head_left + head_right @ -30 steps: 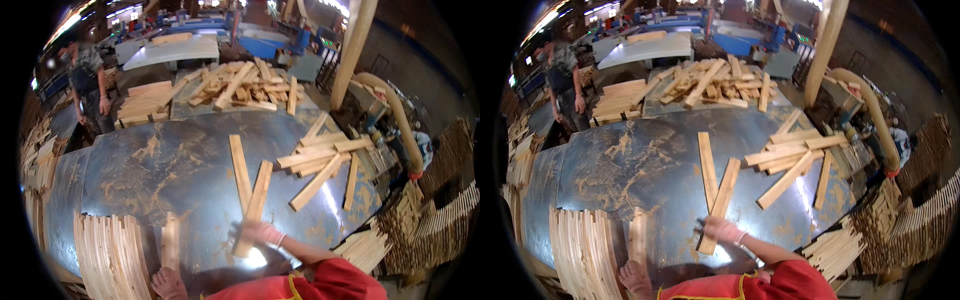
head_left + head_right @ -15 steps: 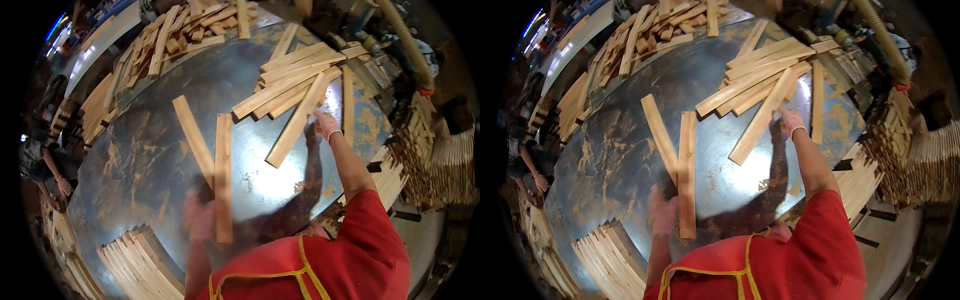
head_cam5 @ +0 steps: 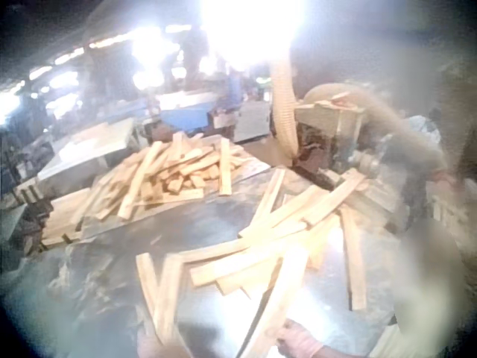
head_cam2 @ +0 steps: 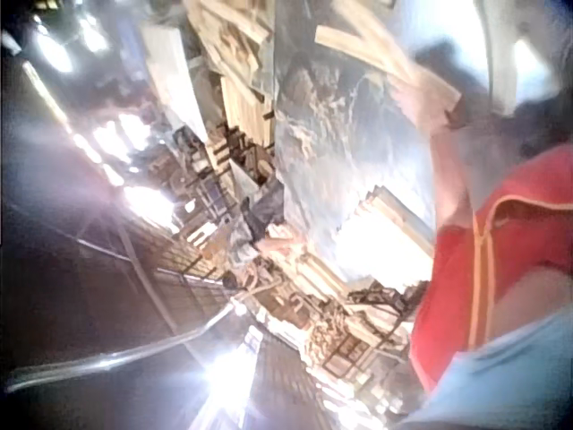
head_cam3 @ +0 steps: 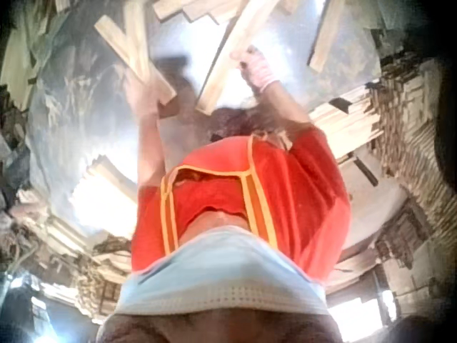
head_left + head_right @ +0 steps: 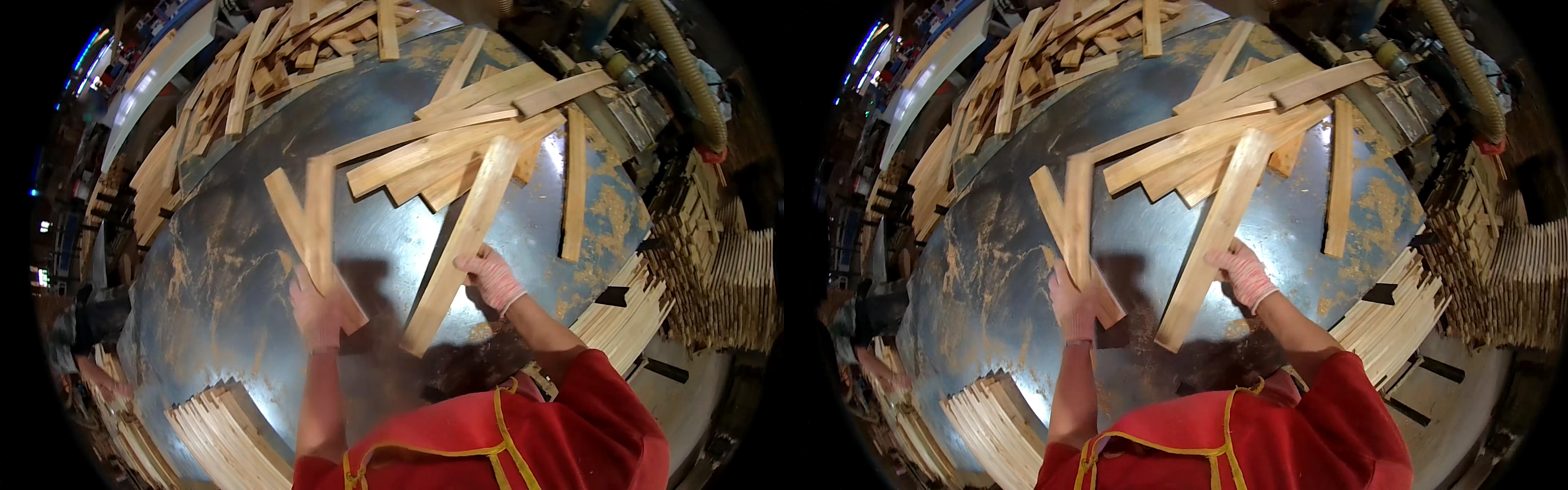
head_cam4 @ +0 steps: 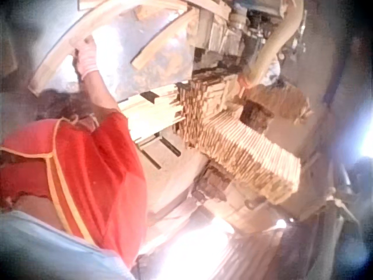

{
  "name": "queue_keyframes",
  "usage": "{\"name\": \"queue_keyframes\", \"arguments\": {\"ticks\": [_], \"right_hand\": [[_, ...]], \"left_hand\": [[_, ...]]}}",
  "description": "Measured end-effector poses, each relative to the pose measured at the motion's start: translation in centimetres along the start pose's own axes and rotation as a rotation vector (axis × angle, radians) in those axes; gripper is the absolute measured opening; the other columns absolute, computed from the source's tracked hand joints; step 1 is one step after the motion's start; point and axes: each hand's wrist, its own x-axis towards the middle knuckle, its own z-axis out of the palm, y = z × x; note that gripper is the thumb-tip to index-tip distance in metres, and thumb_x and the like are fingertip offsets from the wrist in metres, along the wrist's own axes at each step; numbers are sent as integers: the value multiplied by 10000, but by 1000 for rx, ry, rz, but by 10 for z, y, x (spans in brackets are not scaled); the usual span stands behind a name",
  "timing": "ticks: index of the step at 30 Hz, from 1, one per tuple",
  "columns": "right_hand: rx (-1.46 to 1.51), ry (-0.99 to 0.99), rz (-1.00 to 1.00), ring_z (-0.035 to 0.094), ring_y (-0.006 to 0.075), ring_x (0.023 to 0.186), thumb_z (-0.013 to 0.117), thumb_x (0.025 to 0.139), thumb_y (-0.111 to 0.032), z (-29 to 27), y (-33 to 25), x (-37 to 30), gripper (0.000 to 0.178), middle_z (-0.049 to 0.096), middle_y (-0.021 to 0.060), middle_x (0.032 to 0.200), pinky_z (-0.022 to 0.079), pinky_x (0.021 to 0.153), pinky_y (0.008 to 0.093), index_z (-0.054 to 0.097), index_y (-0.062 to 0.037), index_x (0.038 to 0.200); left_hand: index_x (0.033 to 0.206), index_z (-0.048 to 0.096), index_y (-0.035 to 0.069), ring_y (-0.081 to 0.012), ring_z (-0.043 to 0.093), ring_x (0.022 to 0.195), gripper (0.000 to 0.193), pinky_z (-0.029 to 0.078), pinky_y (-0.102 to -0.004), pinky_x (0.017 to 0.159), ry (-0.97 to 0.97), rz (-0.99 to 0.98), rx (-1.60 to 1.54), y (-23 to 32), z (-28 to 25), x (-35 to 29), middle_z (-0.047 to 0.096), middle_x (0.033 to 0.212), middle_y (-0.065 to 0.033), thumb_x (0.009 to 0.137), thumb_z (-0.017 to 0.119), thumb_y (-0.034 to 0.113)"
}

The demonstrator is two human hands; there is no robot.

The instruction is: The person picks up thin wooden planks from a pile on a metal table and stacks them neatly. They repeatedly gather the planks by hand and align them into a growing stack on the left side of the table.

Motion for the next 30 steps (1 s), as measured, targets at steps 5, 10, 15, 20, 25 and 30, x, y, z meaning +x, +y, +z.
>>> {"name": "queue_keyframes", "arguments": {"ticks": [5,10,15,20,25,30], "right_hand": [[-59,43,-23,719,202,972,826,896,-116,20,29,-29,536,738,73,1160,613,856,370,632,-16,1386],[-173,3,19,710,184,949,824,909,-152,69,72,-68,513,739,60,1127,600,842,340,644,-35,1375],[-146,-157,152,708,201,934,770,954,-157,151,177,-85,406,732,98,1101,588,794,341,653,5,1307],[-704,-428,297,677,189,933,685,990,-251,235,269,-152,468,706,87,1069,554,769,335,602,18,1365],[-891,-808,266,655,154,1070,651,968,-104,218,292,-198,279,722,61,1138,519,940,300,653,-17,1233],[-609,-646,103,596,84,891,727,993,-102,211,266,-139,616,653,-11,1076,514,813,256,514,29,1557]], "left_hand": [[1661,321,146,-446,644,1237,996,556,-499,1031,47,30,84,11,21,20,500,1519,-221,809,832,228],[1708,261,146,-342,668,1205,1093,582,-446,983,-173,-159,-443,-105,-14,-42,552,1484,-160,775,820,47],[1722,244,107,-259,646,1235,1050,574,-351,992,-501,-249,-1334,-236,-58,-173,603,1434,-115,819,759,-40],[1528,541,71,-284,609,1302,718,514,-427,1083,-450,35,-393,-268,-98,-242,619,1434,-149,883,780,278],[1554,502,109,-364,663,1147,677,558,-513,925,-199,-141,88,-268,-15,-300,620,1270,-181,929,675,303],[1439,577,112,-362,697,1039,475,585,-528,856,54,-226,243,-330,-133,-319,648,1216,-165,978,591,224]]}}
